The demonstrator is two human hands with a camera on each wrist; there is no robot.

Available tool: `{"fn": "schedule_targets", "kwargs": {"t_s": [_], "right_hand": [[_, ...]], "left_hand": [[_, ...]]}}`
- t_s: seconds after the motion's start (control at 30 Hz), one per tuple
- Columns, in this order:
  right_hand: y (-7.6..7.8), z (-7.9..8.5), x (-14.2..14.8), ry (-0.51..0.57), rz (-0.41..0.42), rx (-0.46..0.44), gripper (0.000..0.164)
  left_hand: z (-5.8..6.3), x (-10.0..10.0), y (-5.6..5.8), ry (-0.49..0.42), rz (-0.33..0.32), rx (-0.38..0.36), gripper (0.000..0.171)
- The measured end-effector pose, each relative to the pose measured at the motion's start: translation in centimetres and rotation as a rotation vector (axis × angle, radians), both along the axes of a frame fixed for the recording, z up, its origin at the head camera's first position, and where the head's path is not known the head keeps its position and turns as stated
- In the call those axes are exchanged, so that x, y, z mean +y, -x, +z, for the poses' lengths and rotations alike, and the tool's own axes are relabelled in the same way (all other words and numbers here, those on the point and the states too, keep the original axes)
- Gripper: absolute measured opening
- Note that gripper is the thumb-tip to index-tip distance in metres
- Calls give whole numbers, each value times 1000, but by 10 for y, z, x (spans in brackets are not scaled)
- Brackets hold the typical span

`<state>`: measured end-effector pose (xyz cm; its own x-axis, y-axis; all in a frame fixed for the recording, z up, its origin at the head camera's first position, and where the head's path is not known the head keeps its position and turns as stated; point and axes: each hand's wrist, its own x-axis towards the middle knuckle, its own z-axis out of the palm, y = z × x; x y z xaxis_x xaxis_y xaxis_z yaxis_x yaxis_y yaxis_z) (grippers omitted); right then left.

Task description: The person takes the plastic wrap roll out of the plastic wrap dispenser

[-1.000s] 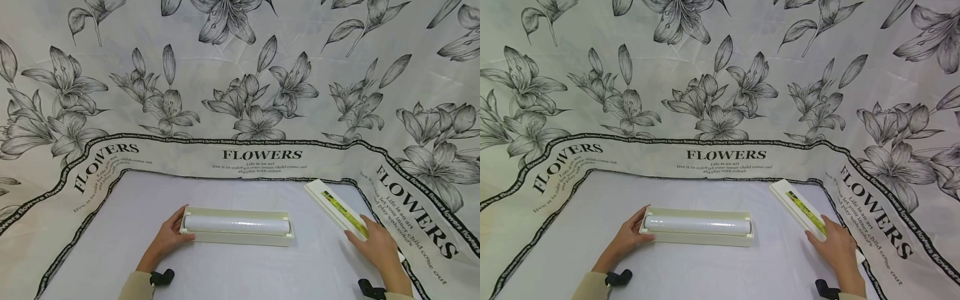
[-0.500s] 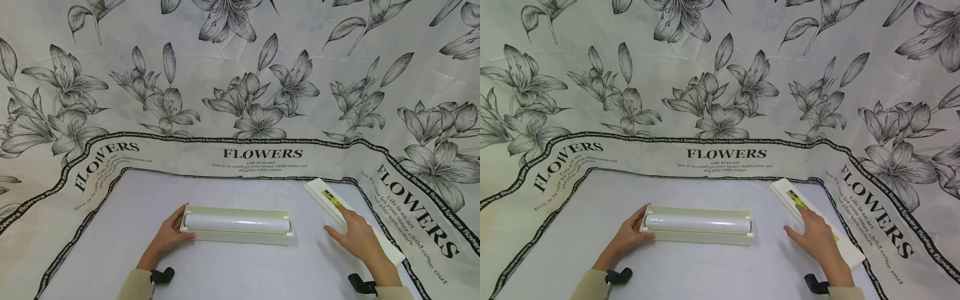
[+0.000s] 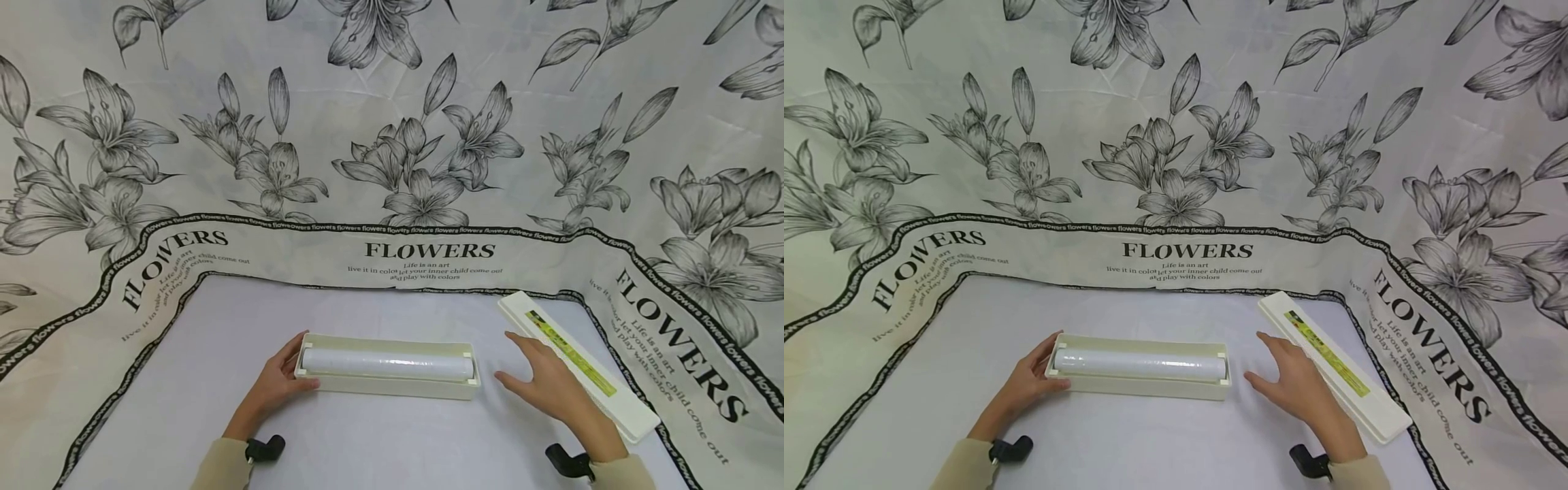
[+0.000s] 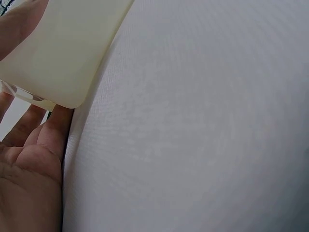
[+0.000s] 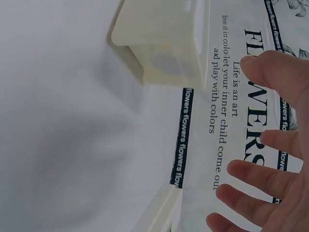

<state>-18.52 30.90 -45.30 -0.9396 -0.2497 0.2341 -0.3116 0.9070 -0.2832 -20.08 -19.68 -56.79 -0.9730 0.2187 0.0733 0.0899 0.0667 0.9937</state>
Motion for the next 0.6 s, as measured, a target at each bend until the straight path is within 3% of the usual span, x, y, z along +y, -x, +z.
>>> {"fn": "schedule_targets", "kwargs": {"t_s": [0.23, 0.6], "right_hand": [[3, -5, -18, -21, 64, 22, 77], [5, -3, -34, 11, 127, -50, 76]], "left_hand": [[1, 0, 0, 4, 4, -7, 109], [2, 0, -1, 5, 4, -2, 108]]}}
